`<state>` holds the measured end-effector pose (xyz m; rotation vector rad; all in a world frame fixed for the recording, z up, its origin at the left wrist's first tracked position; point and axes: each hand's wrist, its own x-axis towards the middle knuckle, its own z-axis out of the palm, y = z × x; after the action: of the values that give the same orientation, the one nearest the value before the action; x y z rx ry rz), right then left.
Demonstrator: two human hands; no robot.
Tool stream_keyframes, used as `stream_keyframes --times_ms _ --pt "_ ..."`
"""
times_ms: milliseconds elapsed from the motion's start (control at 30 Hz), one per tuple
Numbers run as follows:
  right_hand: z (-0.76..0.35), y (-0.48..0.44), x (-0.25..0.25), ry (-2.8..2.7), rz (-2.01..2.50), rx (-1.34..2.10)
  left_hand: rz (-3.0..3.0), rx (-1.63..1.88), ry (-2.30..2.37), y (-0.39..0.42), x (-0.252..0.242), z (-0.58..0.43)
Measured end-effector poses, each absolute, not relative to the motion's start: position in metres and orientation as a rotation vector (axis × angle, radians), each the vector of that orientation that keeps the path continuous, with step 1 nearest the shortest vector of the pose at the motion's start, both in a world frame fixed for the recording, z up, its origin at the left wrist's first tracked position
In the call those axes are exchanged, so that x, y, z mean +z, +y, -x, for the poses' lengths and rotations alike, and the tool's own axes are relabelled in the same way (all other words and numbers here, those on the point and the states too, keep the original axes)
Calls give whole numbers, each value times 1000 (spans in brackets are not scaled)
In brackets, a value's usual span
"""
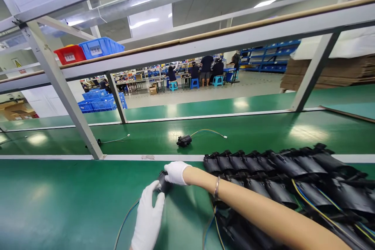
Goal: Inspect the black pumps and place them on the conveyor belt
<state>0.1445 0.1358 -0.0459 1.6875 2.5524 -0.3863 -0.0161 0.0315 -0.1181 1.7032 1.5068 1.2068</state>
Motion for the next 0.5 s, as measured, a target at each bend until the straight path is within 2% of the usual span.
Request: stream_keyframes --times_ms 133,267,367,500 --pt "-141 115 -42 2648 -1673 -296 -1371 1150 1361 36 -78 39" --pt "-144 95 -9 2819 -1664 -298 -1242 1065 1148 45 -60 49" --pt "-143 68 19 2932 -1691 -374 -1139 948 904 42 -54 36" --pt "-148 27 45 3085 -1888 -614 -750 965 502 25 -51 10"
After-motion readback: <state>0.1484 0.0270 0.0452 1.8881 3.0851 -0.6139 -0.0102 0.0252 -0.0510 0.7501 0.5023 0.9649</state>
